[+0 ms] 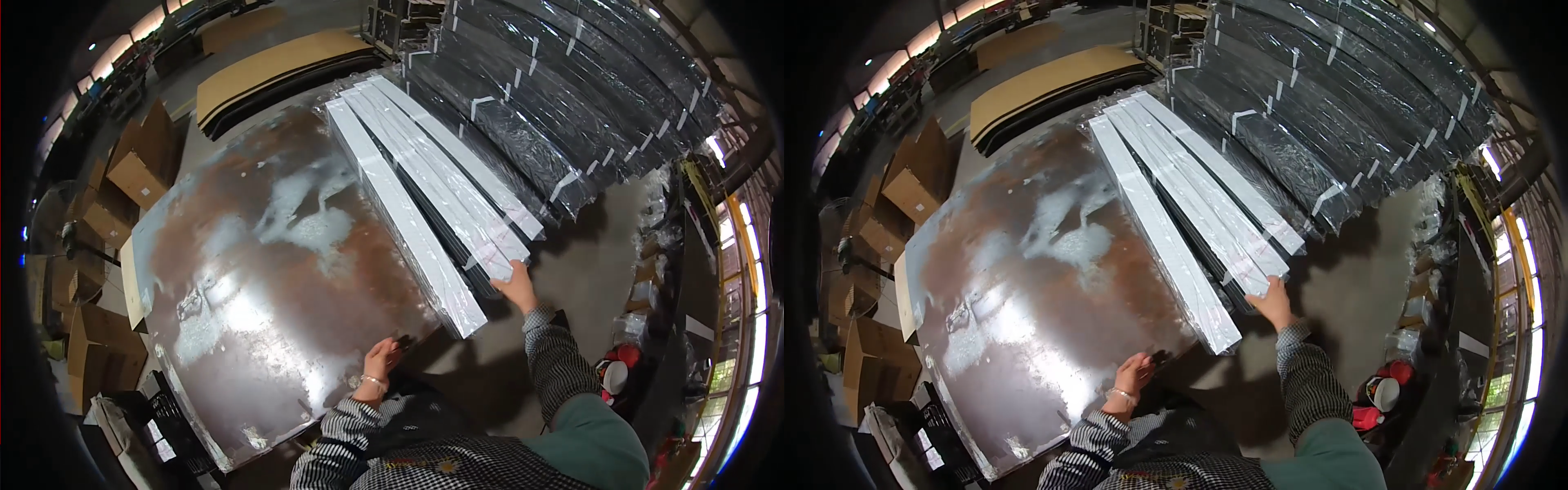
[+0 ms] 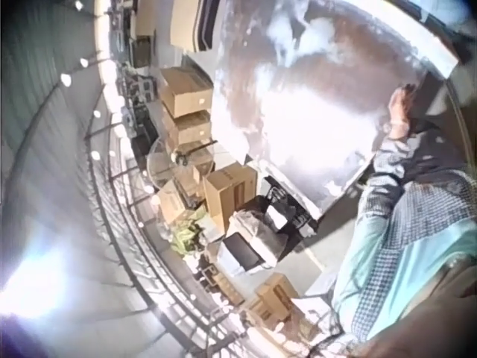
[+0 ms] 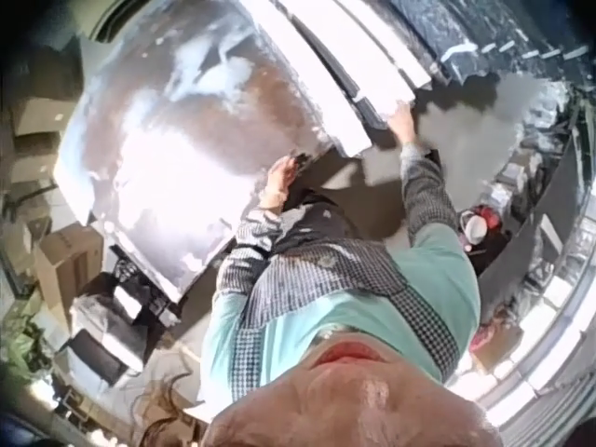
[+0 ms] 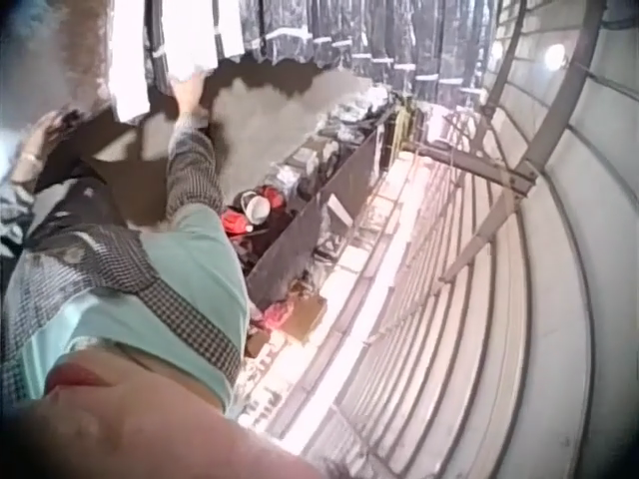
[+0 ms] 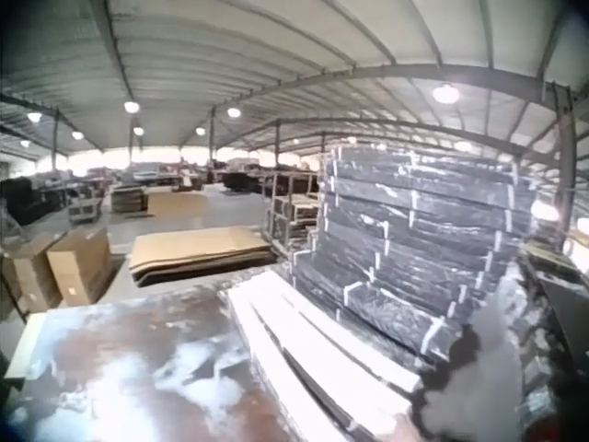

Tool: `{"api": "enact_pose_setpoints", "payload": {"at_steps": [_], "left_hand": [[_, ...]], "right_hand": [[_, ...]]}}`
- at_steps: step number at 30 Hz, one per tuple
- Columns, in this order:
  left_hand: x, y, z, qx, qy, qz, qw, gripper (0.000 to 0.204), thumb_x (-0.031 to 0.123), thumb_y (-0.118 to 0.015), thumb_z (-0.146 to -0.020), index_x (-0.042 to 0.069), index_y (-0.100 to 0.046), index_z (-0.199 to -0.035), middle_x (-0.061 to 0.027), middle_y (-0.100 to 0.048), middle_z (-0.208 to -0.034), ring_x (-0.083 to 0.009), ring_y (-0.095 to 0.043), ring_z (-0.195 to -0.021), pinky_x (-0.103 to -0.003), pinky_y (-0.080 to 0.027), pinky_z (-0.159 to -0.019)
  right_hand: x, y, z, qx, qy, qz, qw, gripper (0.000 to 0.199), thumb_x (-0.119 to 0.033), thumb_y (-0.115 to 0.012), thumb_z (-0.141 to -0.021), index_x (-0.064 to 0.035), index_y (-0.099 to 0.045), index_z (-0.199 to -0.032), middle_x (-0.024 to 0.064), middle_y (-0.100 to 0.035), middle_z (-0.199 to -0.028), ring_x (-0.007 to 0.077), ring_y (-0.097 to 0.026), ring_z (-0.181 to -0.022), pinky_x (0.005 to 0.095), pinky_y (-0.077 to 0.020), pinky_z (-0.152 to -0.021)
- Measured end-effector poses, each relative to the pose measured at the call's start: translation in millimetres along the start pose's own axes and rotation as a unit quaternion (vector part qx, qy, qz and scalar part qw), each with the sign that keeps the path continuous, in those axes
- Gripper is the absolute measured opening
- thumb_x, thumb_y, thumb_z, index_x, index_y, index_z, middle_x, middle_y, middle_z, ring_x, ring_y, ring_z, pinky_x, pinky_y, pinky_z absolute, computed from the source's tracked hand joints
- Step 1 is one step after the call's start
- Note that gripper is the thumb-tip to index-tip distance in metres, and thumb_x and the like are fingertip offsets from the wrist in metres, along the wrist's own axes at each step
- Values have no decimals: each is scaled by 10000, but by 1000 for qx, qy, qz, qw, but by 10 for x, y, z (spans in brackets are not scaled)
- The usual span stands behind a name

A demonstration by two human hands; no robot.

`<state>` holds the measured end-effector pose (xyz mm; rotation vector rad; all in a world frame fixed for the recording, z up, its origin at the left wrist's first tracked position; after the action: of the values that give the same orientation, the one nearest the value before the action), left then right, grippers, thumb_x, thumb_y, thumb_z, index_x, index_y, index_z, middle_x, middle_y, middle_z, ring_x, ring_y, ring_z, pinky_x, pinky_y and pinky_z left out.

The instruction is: The recorder organizes wrapped metal profiles on a work surface and then uses a black marker to label cardboard boxes in a factory/warehouse setting.

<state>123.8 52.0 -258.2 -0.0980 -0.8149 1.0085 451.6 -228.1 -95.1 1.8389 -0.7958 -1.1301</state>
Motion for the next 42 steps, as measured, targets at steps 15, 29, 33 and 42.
{"api": "enact_pose_setpoints", "payload": {"at_steps": [15, 29, 33, 42], "left_hand": [[-3, -305, 376, -146, -46, -97, 984, 551, 260, -813, -831, -14, -597, -1257, -97, -696, -1110, -191, -660, -965, -325, -527, -853], [-768, 1950, 1421, -81, -90, 4, 993, 1291, 361, -847, -770, 94, 132, -1568, -178, -239, -1592, -304, -307, -1428, -419, -297, -1153], [-612, 2280, 1633, 37, -141, 24, 989, 1079, 254, -835, -787, 38, -89, -1537, -150, -420, -1468, -283, -454, -1315, -385, -395, -1086], [-884, 3137, 3021, 75, -116, 25, 990, 1077, 321, -837, -765, 168, -101, -1536, -121, -378, -1499, -291, -397, -1367, -475, -399, -1048]], "right_hand": [[-1529, -958, 1237, -146, -92, 14, 985, 979, -282, -844, -595, 39, -349, -1377, 256, -523, -1232, 435, -519, -1173, 461, -460, -1006], [-2469, -105, 4396, -196, 129, 47, 971, 1092, -233, -849, -568, 47, -311, -1476, 259, -493, -1205, 444, -497, -1111, 487, -421, -939], [-2728, -370, 4442, -250, 177, 38, 951, 1065, -195, -830, -620, -5, -291, -1519, 222, -464, -1117, 423, -478, -1051, 484, -403, -915], [-3317, -154, 5127, -357, 261, -44, 896, 1055, -174, -819, -600, -94, -332, -1532, 208, -430, -1068, 425, -455, -1018, 491, -382, -911]]}}
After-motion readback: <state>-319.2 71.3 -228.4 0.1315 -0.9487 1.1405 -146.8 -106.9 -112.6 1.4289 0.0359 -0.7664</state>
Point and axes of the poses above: each hand's wrist, its own z-axis away from the middle knuckle, its own y-axis out of the back of the hand, x = y × z, the point moved 10 cm from there along -z, towards the middle knuckle
